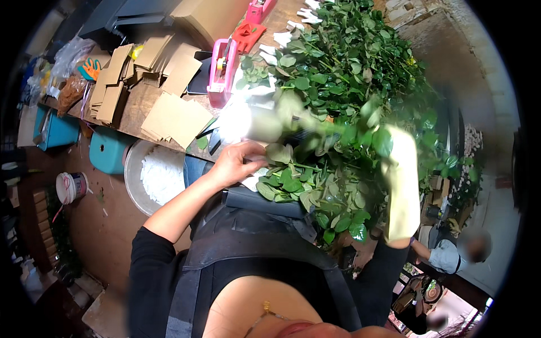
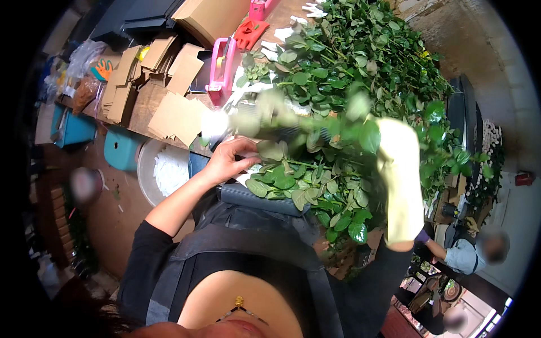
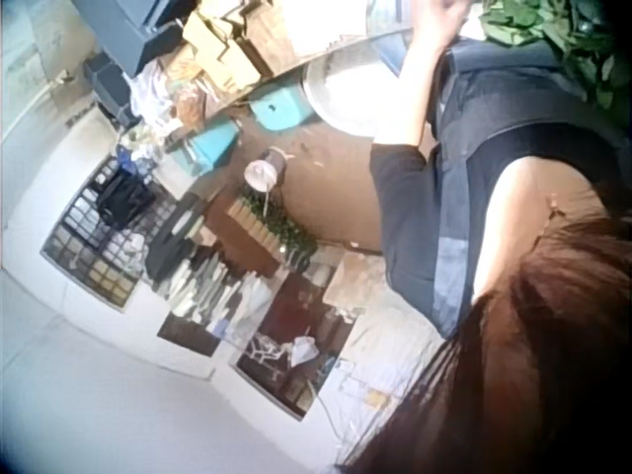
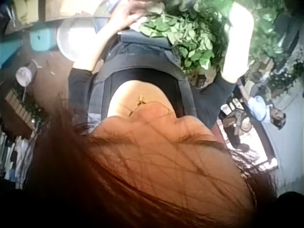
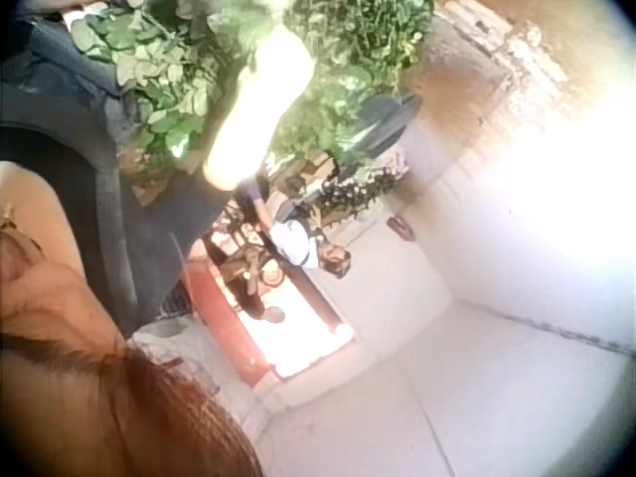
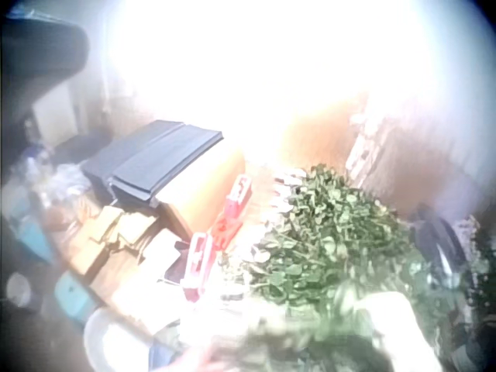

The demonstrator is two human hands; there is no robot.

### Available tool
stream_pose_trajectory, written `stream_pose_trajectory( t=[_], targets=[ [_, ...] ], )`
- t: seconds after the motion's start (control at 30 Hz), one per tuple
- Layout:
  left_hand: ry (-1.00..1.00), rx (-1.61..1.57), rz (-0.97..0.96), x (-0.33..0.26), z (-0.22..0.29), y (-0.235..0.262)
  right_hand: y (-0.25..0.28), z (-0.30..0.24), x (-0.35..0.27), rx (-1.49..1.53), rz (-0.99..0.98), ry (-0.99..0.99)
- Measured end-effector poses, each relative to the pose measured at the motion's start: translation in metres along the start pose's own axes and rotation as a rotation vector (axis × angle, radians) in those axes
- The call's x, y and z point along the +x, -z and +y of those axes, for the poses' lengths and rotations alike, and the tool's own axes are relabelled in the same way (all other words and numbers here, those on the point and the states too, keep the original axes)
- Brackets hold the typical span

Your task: The person packages roses by placing individual stems into a protective black sleeve, arranging them carefully, and then closing the sleeve.

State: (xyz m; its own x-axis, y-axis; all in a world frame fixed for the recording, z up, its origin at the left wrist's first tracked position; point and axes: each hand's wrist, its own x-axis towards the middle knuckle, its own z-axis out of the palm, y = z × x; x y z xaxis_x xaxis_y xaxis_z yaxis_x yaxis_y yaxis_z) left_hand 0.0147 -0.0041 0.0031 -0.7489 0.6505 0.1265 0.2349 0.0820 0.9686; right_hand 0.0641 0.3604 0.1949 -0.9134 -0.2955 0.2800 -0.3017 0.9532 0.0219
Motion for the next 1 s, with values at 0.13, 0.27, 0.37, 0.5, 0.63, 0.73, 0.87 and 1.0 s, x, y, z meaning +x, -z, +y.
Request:
stream_pose_trajectory(
  t=[0.13,0.27,0.37,0.5,0.63,0.73,0.87,1.0],
  targets=[
    [0.012,0.039,0.004,0.015,0.019,-0.002,-0.015,-0.022,-0.071,-0.120,-0.337,-0.115],
    [-0.030,0.227,0.012,0.014,0.031,-0.002,-0.042,-0.039,-0.102,-0.010,-0.392,-0.285],
    [-0.113,0.352,-0.007,0.014,0.027,0.000,-0.044,-0.044,-0.099,0.064,-0.343,-0.189],
    [0.011,0.382,-0.043,0.018,0.043,-0.002,-0.068,-0.049,-0.119,0.203,-0.327,-0.230],
    [-0.072,0.407,-0.104,0.025,0.041,-0.003,-0.099,-0.053,-0.151,0.618,-0.144,-0.547],
    [0.031,0.370,-0.070,0.018,0.032,-0.001,-0.037,-0.018,-0.113,1.249,-0.310,-0.761],
    [-0.013,0.237,-0.016,0.006,-0.003,-0.003,-0.001,0.021,-0.041,0.461,-0.135,-0.746],
    [-0.003,0.309,-0.105,0.016,0.014,0.000,-0.091,0.074,0.041,0.405,-0.037,-0.462]
  ],
)
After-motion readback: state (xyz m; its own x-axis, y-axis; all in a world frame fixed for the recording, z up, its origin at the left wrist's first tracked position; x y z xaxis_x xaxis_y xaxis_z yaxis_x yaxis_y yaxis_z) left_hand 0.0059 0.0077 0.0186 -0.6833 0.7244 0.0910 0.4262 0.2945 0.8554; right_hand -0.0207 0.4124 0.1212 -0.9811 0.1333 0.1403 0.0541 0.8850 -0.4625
